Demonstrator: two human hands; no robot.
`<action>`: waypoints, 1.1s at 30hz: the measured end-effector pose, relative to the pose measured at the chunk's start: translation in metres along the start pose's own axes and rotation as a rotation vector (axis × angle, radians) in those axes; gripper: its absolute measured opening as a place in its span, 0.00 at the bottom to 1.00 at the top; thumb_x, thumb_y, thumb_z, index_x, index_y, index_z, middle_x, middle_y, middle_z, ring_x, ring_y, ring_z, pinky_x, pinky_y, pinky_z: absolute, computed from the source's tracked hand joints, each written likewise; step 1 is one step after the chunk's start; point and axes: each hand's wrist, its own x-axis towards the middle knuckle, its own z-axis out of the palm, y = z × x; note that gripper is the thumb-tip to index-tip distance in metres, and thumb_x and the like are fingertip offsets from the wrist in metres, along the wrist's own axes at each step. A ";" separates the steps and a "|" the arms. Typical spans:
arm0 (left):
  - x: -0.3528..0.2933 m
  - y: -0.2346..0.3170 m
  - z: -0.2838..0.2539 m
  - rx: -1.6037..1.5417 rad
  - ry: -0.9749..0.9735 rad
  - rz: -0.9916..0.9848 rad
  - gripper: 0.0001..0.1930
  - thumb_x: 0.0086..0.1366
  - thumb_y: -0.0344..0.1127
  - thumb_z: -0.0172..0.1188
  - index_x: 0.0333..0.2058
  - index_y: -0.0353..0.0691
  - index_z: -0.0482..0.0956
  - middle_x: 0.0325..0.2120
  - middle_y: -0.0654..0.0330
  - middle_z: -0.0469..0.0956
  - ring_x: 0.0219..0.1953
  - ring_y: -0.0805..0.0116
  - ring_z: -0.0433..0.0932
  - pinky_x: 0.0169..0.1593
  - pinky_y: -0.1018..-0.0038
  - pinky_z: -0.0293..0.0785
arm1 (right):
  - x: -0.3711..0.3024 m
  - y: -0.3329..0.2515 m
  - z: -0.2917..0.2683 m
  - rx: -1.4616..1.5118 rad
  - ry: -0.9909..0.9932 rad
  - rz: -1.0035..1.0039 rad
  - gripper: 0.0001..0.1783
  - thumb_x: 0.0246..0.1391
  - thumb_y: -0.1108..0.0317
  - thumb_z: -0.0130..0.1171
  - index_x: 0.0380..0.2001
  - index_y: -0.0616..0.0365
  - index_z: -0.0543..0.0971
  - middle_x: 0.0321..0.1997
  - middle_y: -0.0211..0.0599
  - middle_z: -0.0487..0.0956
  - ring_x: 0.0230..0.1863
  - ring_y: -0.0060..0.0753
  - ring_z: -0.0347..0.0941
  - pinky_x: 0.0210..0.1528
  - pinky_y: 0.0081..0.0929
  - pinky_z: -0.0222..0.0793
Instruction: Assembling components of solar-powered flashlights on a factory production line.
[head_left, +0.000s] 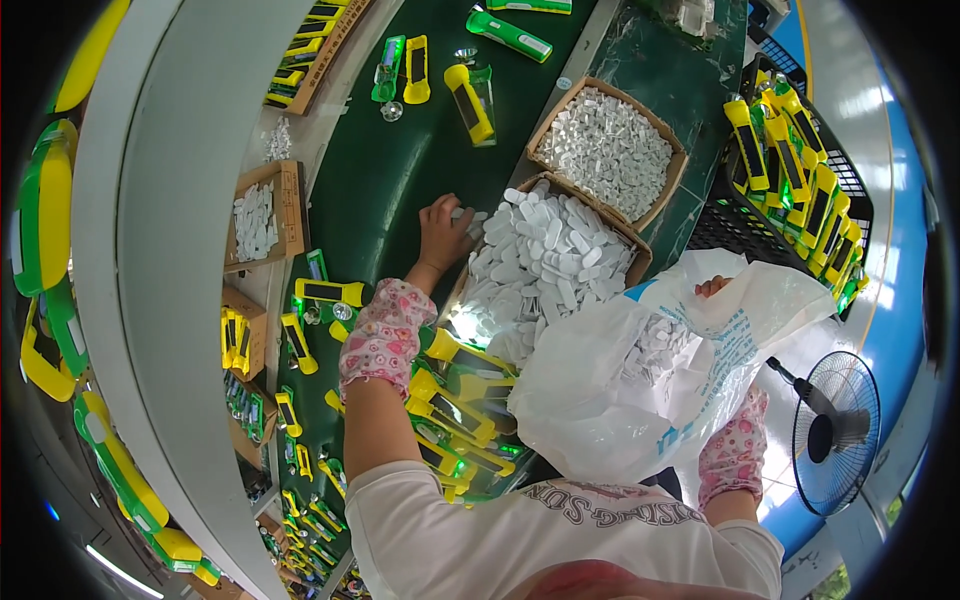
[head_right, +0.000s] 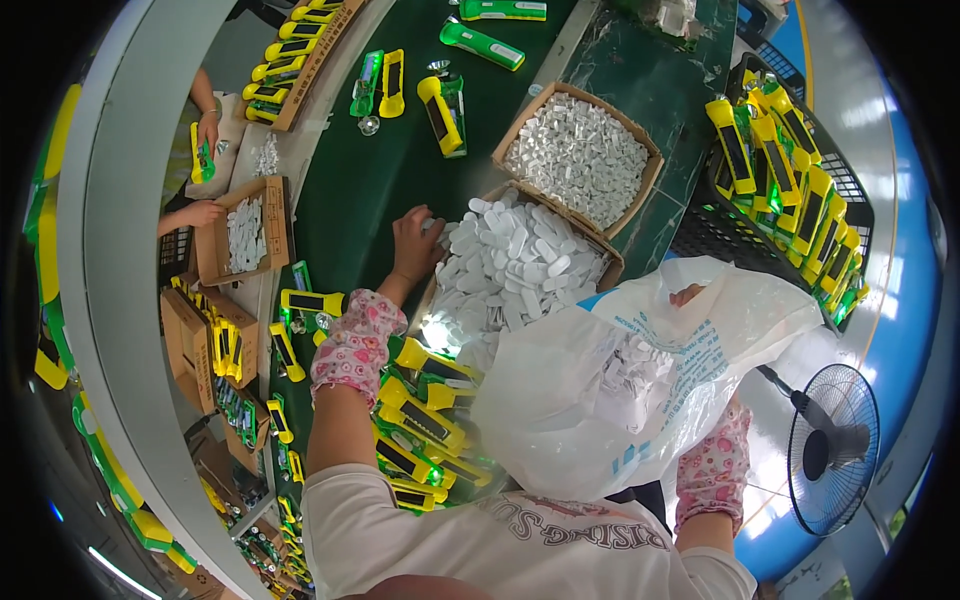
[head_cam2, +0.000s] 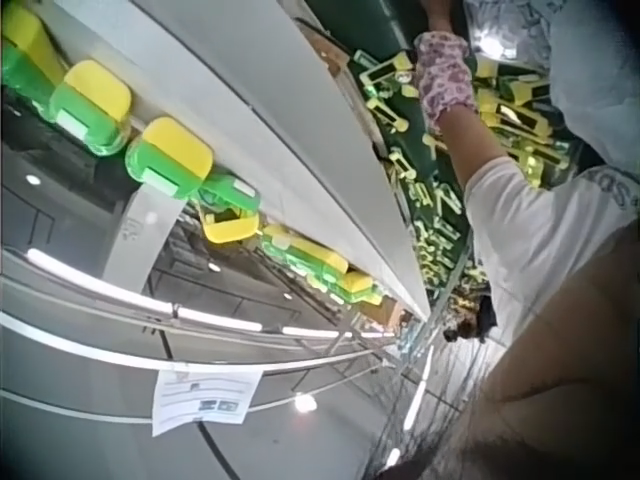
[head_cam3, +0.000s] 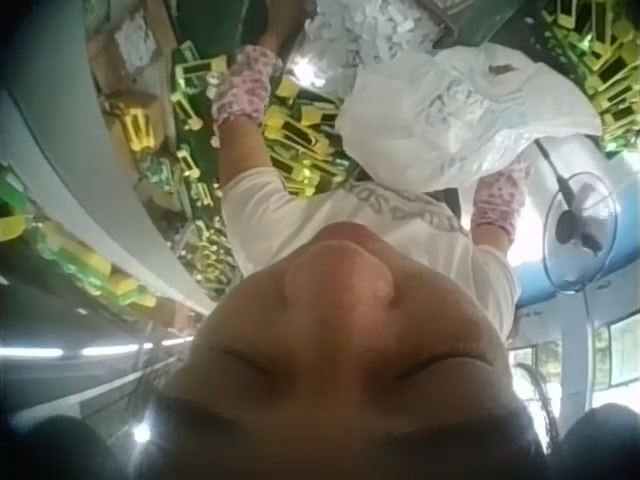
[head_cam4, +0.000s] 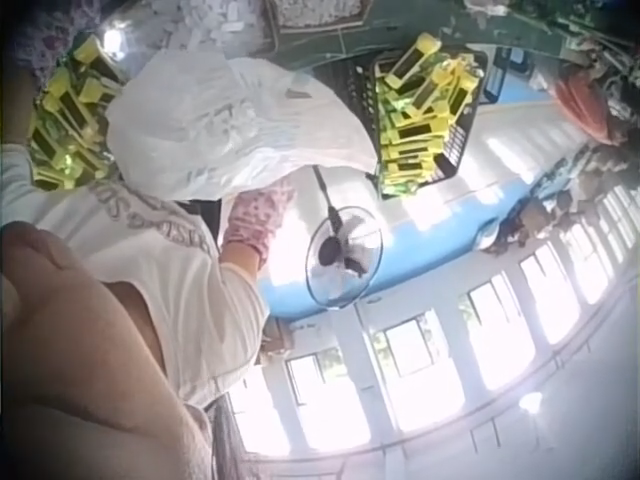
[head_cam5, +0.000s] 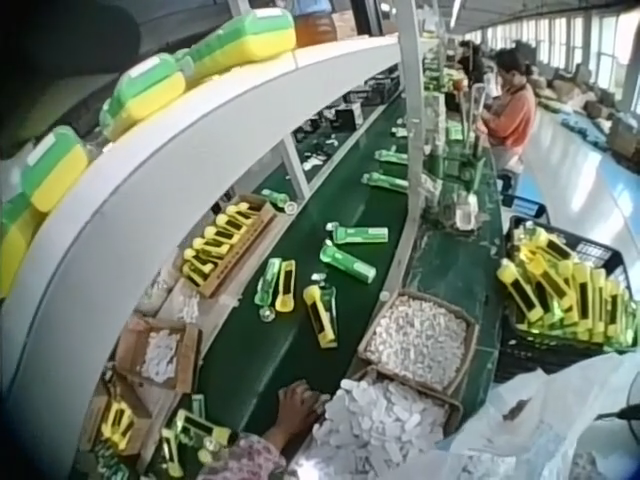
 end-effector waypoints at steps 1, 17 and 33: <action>-0.001 -0.001 0.002 -0.001 0.000 -0.001 0.21 0.45 0.37 0.68 0.42 0.49 0.77 0.47 0.58 0.68 0.58 0.55 0.67 0.51 0.56 0.62 | -0.002 0.000 -0.005 0.003 0.000 -0.001 0.23 0.62 0.52 0.49 0.50 0.60 0.71 0.38 0.37 0.68 0.40 0.35 0.64 0.59 0.41 0.57; 0.016 -0.021 -0.027 -0.218 0.025 -0.303 0.18 0.48 0.22 0.63 0.40 0.39 0.73 0.40 0.54 0.69 0.42 0.50 0.73 0.41 0.60 0.75 | -0.036 -0.015 -0.052 0.045 -0.001 -0.039 0.20 0.62 0.54 0.49 0.47 0.59 0.73 0.37 0.35 0.67 0.40 0.34 0.63 0.59 0.42 0.57; -0.013 0.186 -0.165 -0.622 -0.150 -0.250 0.22 0.56 0.22 0.62 0.51 0.39 0.75 0.51 0.49 0.74 0.55 0.52 0.74 0.57 0.67 0.70 | -0.047 -0.027 -0.060 0.139 -0.077 0.033 0.16 0.63 0.57 0.48 0.44 0.57 0.75 0.35 0.33 0.65 0.40 0.33 0.62 0.59 0.43 0.56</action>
